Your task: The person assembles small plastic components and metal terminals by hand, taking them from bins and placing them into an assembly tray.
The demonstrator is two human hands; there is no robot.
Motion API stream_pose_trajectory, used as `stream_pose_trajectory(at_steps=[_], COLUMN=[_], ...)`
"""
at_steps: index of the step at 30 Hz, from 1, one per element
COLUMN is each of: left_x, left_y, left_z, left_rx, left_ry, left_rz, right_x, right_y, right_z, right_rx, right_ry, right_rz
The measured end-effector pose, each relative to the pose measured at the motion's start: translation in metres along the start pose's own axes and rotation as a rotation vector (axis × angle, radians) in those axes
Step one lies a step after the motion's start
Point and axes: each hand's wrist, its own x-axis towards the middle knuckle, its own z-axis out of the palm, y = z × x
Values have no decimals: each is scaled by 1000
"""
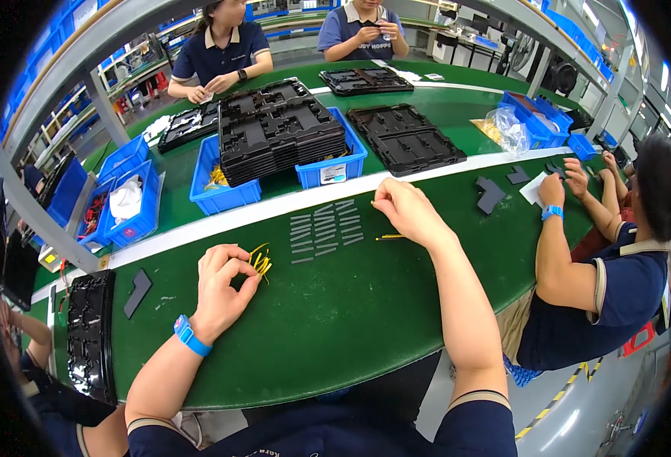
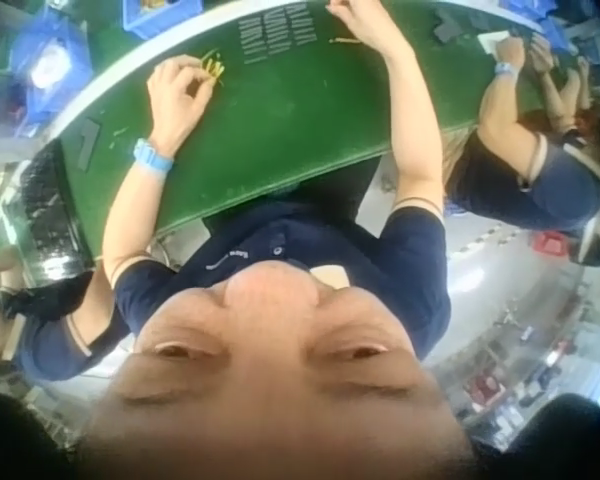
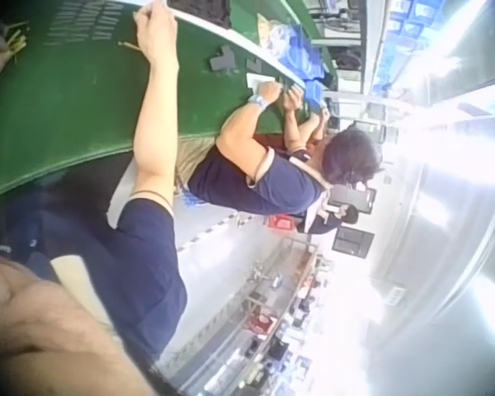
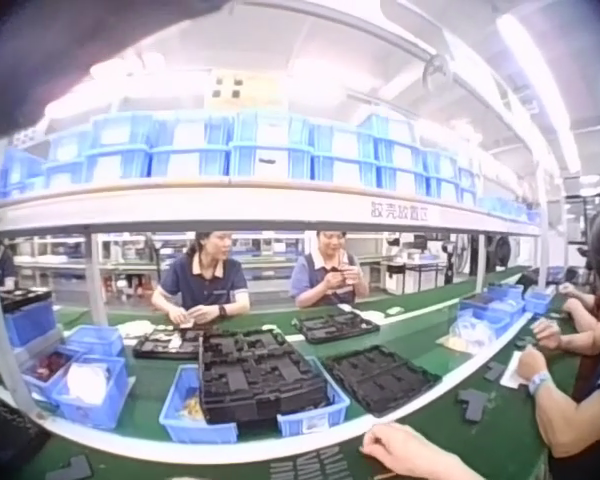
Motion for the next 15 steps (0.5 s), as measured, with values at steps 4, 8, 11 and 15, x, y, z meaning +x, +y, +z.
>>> stream_pose_trajectory(at_steps=[4,8,11,15], left_x=[-3,-1,-1,0], left_y=[0,1,0,0], left_z=[-1,-2,-2,0], left_rx=[-8,-19,-21,-33], left_ry=[8,-2,-7,-21], left_rz=[0,15,17,27], right_x=[0,-1,-3,-7], right_y=[-1,-4,-20,-30], right_z=[6,7,14,39], right_rx=[160,414,693,703], right_ry=[-34,-284,-392,-348], right_rz=[-126,-40,-6,-197])
